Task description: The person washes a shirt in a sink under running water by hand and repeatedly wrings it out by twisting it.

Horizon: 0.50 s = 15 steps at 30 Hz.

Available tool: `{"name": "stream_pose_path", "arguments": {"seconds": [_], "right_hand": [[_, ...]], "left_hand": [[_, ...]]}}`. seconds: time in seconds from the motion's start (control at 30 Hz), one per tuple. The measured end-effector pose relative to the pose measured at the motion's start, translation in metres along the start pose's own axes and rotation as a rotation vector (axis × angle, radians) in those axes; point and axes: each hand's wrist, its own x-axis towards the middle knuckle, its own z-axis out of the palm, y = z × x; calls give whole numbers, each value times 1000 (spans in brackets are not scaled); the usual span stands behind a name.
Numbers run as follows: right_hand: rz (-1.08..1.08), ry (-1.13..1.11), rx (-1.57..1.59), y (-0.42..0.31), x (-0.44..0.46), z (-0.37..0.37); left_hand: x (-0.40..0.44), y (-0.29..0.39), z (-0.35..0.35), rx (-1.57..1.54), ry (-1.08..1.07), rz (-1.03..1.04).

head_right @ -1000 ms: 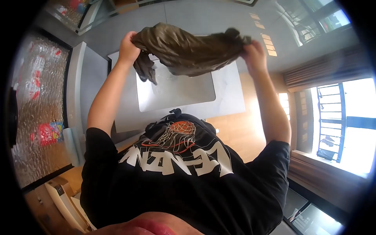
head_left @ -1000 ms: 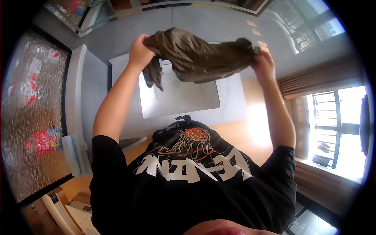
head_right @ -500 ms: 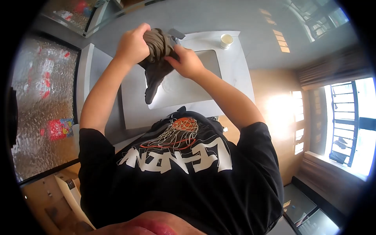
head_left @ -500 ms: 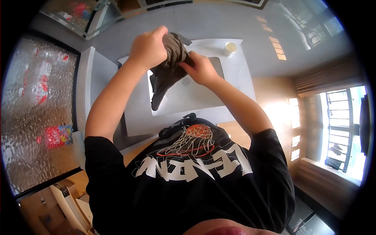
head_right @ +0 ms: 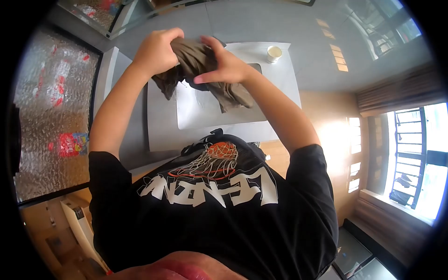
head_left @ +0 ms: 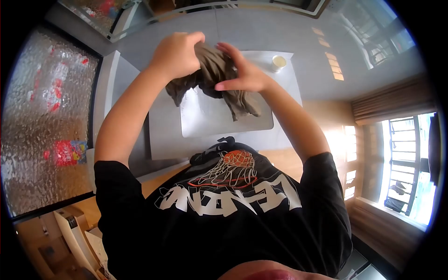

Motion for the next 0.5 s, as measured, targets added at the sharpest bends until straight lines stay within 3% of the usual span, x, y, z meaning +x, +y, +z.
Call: {"name": "stream_pose_path", "arguments": {"seconds": [0.03,0.17,0.27,0.37,0.43,0.5], "right_hand": [[73,8,10,-24,9,10],[183,237,23,-5,31,14],[234,428,123,-8,46,4],[280,550,373,-27,60,1],[264,633,596,-31,74,8],[301,643,718,-48,83,13]], "left_hand": [[4,5,-2,-30,39,17],[10,21,-17,27,48,-64],[1,3,-7,-148,-64,-221],[-25,-24,53,-881,91,14],[-31,-22,88,-1081,145,19],[-33,-15,126,-1232,331,19]]}}
